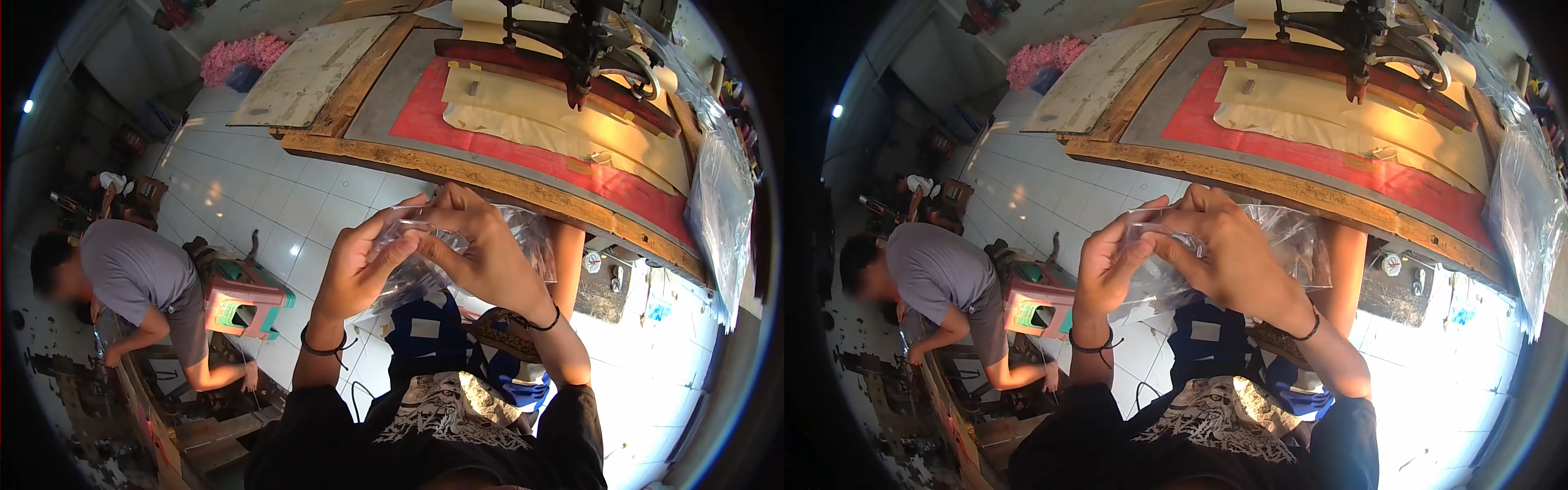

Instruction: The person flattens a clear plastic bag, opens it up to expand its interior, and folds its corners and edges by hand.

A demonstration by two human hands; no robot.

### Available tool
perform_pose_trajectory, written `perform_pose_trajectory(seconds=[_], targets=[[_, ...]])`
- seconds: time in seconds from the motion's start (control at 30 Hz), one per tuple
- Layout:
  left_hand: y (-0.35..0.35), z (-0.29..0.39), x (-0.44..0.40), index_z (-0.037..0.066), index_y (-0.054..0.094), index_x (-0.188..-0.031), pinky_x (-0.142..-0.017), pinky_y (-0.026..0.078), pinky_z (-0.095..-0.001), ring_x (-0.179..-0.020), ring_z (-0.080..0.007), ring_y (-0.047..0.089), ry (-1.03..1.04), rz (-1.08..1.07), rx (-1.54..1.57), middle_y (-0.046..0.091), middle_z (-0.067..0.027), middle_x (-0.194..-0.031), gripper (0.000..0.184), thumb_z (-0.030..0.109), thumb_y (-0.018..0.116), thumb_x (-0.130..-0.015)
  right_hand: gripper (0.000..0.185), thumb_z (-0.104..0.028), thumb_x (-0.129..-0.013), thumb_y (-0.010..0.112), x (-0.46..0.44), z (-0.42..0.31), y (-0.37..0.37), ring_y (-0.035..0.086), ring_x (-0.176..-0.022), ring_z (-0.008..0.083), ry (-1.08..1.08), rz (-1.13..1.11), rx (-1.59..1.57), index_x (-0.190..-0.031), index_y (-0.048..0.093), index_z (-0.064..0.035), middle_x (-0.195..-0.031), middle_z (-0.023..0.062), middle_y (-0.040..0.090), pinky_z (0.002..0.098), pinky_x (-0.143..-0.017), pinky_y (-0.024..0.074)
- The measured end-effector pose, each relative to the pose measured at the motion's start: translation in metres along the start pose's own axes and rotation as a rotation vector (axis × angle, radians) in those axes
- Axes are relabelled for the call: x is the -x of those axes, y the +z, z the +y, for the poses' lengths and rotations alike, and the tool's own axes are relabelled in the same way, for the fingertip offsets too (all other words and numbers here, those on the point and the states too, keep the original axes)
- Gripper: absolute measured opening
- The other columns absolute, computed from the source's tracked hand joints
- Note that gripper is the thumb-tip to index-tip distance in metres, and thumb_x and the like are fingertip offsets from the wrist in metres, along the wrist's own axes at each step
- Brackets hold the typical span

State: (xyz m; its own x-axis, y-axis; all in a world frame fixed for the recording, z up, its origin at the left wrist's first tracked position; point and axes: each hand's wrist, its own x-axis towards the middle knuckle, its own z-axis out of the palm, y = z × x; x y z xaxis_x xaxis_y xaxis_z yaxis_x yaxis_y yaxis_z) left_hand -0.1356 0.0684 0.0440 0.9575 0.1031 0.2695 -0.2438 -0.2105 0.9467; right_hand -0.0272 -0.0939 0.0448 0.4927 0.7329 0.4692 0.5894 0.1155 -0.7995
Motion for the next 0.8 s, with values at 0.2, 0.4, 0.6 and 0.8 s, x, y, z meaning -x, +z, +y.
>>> perform_pose_trajectory(seconds=[0.2,0.4,0.6,0.8], targets=[[0.003,0.002,0.002,-0.007,0.046,-0.138,-0.100,0.040,-0.0278,-0.110,-0.0131,0.057,-0.065,-0.047,0.005,0.063,-0.0110,-0.120,0.046,0.019,0.053,-0.101,0.022,-0.011,-0.085,0.071,0.001,0.007,-0.001,0.050,-0.081,0.0260,-0.042,-0.039,-0.042,-0.107,0.072,-0.0079,-0.084,0.0097,0.051,0.0374,-0.071,0.0421],[0.010,-0.005,0.002,-0.004,0.043,-0.142,-0.096,0.042,-0.0260,-0.108,-0.0115,0.057,-0.032,-0.026,0.058,0.065,-0.0117,-0.117,0.044,0.016,0.050,-0.102,0.021,-0.010,-0.084,0.073,0.003,0.005,-0.001,0.049,-0.081,0.0220,-0.028,-0.005,0.048,-0.105,0.072,-0.0065,-0.087,0.0078,0.051,0.0349,-0.071,0.0417],[0.013,-0.005,0.000,-0.004,0.043,-0.142,-0.098,0.041,-0.0263,-0.110,-0.0124,0.056,0.027,-0.026,0.009,0.063,-0.0129,-0.123,0.045,0.017,0.048,-0.103,0.024,-0.012,-0.082,0.074,0.006,0.001,0.000,0.051,-0.083,0.0281,0.028,0.036,0.013,-0.105,0.073,-0.0085,-0.086,0.0109,0.054,0.0384,-0.075,0.0445],[0.011,-0.005,0.001,-0.005,0.040,-0.144,-0.101,0.040,-0.0284,-0.117,-0.0146,0.054,0.025,-0.048,0.052,0.058,-0.0142,-0.133,0.047,0.021,0.044,-0.105,0.023,-0.012,-0.080,0.076,0.003,-0.002,-0.004,0.053,-0.084,0.0278,-0.003,0.032,0.090,-0.103,0.072,-0.0073,-0.085,0.0102,0.055,0.0392,-0.075,0.0458]])
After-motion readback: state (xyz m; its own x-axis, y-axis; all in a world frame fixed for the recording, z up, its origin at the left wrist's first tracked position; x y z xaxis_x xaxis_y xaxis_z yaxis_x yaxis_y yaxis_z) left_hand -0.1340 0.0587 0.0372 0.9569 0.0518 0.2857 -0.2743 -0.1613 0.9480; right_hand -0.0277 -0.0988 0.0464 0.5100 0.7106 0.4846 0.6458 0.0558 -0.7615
